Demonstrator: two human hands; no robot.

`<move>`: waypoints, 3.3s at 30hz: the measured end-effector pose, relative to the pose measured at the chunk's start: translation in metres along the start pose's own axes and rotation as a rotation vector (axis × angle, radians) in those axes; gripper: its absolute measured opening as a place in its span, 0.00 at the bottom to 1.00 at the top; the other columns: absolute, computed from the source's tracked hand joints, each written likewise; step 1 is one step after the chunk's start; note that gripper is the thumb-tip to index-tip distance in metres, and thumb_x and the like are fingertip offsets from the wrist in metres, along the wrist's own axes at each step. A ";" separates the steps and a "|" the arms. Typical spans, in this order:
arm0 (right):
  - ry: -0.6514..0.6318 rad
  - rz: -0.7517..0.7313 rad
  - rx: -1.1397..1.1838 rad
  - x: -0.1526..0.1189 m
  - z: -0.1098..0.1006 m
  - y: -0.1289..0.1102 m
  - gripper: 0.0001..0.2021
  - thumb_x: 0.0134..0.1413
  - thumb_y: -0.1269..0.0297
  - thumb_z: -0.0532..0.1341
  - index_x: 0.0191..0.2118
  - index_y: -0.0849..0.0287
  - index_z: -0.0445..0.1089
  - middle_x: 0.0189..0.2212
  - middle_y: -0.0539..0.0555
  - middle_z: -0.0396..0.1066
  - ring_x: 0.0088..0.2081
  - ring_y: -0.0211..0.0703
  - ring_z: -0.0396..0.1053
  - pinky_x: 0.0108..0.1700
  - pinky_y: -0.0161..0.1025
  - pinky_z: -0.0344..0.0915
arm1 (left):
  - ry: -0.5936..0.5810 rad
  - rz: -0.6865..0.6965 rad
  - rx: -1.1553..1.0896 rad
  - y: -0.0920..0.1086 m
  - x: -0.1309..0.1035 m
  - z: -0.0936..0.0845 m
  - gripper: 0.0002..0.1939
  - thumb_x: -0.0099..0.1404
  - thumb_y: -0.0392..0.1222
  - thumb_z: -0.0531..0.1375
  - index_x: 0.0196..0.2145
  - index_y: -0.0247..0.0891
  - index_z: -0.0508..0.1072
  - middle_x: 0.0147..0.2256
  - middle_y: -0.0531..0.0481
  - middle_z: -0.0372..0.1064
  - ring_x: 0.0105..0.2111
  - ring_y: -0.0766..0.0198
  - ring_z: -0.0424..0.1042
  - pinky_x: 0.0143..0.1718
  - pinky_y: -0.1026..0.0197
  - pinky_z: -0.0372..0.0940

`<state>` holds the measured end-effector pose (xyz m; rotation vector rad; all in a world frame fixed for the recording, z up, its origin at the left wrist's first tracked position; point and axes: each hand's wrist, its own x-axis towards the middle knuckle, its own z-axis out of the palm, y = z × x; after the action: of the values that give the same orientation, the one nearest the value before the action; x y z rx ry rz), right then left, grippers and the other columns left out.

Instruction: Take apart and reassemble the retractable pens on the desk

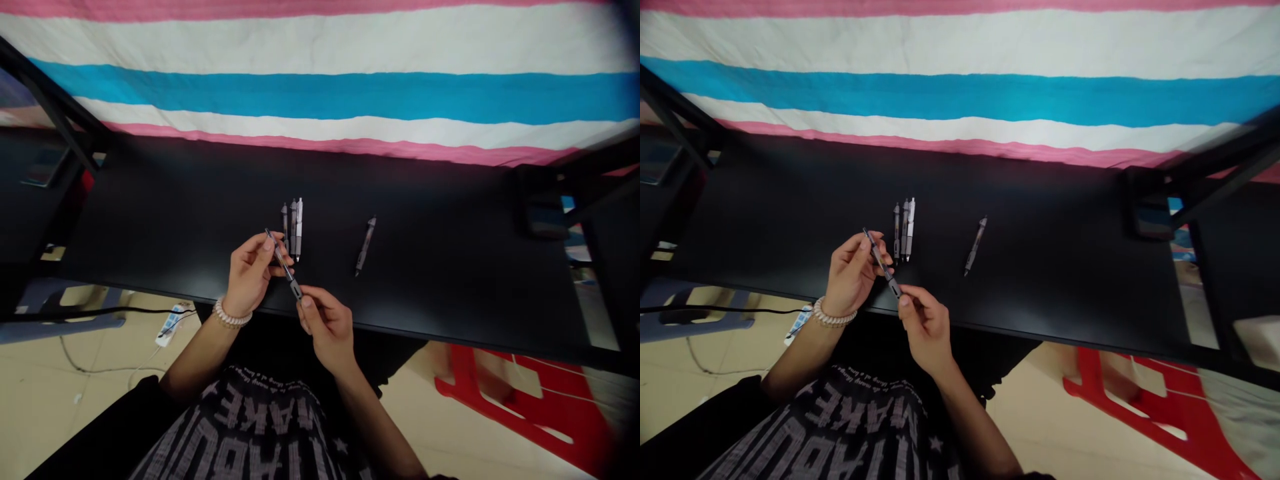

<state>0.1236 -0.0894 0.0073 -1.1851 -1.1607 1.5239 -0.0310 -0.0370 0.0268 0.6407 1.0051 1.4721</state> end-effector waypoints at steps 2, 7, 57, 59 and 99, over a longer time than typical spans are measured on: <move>0.014 0.019 0.002 -0.001 0.002 0.003 0.14 0.63 0.53 0.62 0.44 0.57 0.77 0.20 0.44 0.62 0.19 0.30 0.55 0.20 0.30 0.54 | 0.031 0.003 0.017 0.001 0.000 0.000 0.15 0.62 0.48 0.69 0.44 0.39 0.79 0.35 0.49 0.77 0.31 0.65 0.79 0.29 0.64 0.78; -0.042 0.137 0.123 -0.002 0.008 -0.001 0.18 0.63 0.50 0.61 0.43 0.60 0.77 0.19 0.46 0.67 0.15 0.31 0.59 0.15 0.30 0.57 | 0.110 0.052 0.035 -0.005 -0.002 -0.003 0.16 0.61 0.46 0.70 0.46 0.39 0.79 0.35 0.48 0.79 0.30 0.64 0.81 0.29 0.63 0.79; 0.272 -0.399 -0.596 0.006 -0.008 -0.002 0.07 0.64 0.63 0.62 0.43 0.54 0.77 0.31 0.51 0.80 0.30 0.40 0.78 0.36 0.38 0.77 | 0.308 0.114 -0.022 -0.023 -0.011 0.012 0.14 0.60 0.48 0.71 0.40 0.39 0.77 0.33 0.52 0.77 0.32 0.65 0.80 0.33 0.62 0.79; 0.245 -0.360 -0.595 0.005 -0.007 -0.001 0.07 0.64 0.62 0.61 0.43 0.55 0.77 0.29 0.50 0.79 0.27 0.39 0.77 0.33 0.37 0.76 | 0.302 0.117 -0.012 -0.022 -0.011 0.012 0.14 0.60 0.48 0.70 0.40 0.39 0.76 0.34 0.52 0.77 0.32 0.65 0.80 0.33 0.62 0.79; 0.228 -0.209 -0.458 -0.009 0.000 0.016 0.17 0.69 0.59 0.54 0.30 0.59 0.72 0.18 0.46 0.69 0.18 0.33 0.66 0.24 0.31 0.62 | -0.111 -0.187 -0.183 -0.005 0.002 0.015 0.27 0.71 0.65 0.48 0.49 0.40 0.71 0.32 0.47 0.75 0.31 0.62 0.76 0.37 0.58 0.71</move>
<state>0.1239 -0.1008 -0.0066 -1.4398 -1.4688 0.9627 -0.0162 -0.0317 0.0291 0.4781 0.8113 1.3303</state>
